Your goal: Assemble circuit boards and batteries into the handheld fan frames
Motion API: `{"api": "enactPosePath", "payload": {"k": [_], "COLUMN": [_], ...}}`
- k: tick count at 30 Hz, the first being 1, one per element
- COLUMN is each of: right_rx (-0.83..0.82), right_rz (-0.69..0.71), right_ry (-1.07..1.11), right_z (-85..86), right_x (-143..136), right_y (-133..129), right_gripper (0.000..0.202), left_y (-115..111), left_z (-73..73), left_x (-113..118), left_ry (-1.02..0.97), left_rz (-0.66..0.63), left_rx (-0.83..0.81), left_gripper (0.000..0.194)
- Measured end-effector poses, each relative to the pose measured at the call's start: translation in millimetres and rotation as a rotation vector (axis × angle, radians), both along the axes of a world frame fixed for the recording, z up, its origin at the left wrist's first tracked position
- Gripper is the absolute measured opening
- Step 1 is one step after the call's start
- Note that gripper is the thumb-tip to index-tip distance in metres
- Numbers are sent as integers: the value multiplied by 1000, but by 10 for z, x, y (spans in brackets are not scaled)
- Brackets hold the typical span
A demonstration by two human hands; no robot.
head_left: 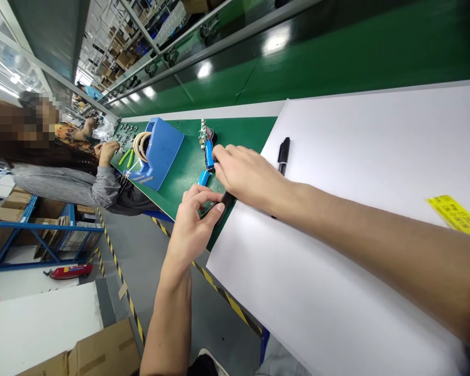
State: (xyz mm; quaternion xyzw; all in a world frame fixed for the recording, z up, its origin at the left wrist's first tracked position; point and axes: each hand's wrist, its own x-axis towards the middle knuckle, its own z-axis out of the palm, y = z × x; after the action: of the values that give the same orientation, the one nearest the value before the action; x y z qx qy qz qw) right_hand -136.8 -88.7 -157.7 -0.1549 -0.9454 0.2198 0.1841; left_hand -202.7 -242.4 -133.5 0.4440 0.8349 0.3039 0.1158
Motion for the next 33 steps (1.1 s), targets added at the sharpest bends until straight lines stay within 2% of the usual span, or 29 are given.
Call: {"api": "enactPosePath", "payload": {"k": [4,9,15,21,24,29,33], "right_rx": [38,53,2,-96,-156,-311,-486], "right_rz": [-3,-6,-10,-43,-56,-77,-81], "right_ry": [10,3,9,51,117,233,309], "right_z": [-16,-21,-17,88,245,537,648], "right_x": [0,-2,-17,28,85,191,223], "right_y": [-6,-9,-3,32,47,12,-45], "right_gripper": [29,28,26,26,25,15,16], "left_y": [41,112,105,-82,-187,-252,-252], "left_z": [-15,-87,-86,3,8,18,47], "left_x": [65,133,114,121,170,329,438], "left_ry": [146,313,280,253,296,454,516], "left_rz": [46,102,35,-54,-64,12,13], "left_rx": [3,55,14,-1,109,438,584], "left_gripper": [7,22,16,14,17,11,15]}}
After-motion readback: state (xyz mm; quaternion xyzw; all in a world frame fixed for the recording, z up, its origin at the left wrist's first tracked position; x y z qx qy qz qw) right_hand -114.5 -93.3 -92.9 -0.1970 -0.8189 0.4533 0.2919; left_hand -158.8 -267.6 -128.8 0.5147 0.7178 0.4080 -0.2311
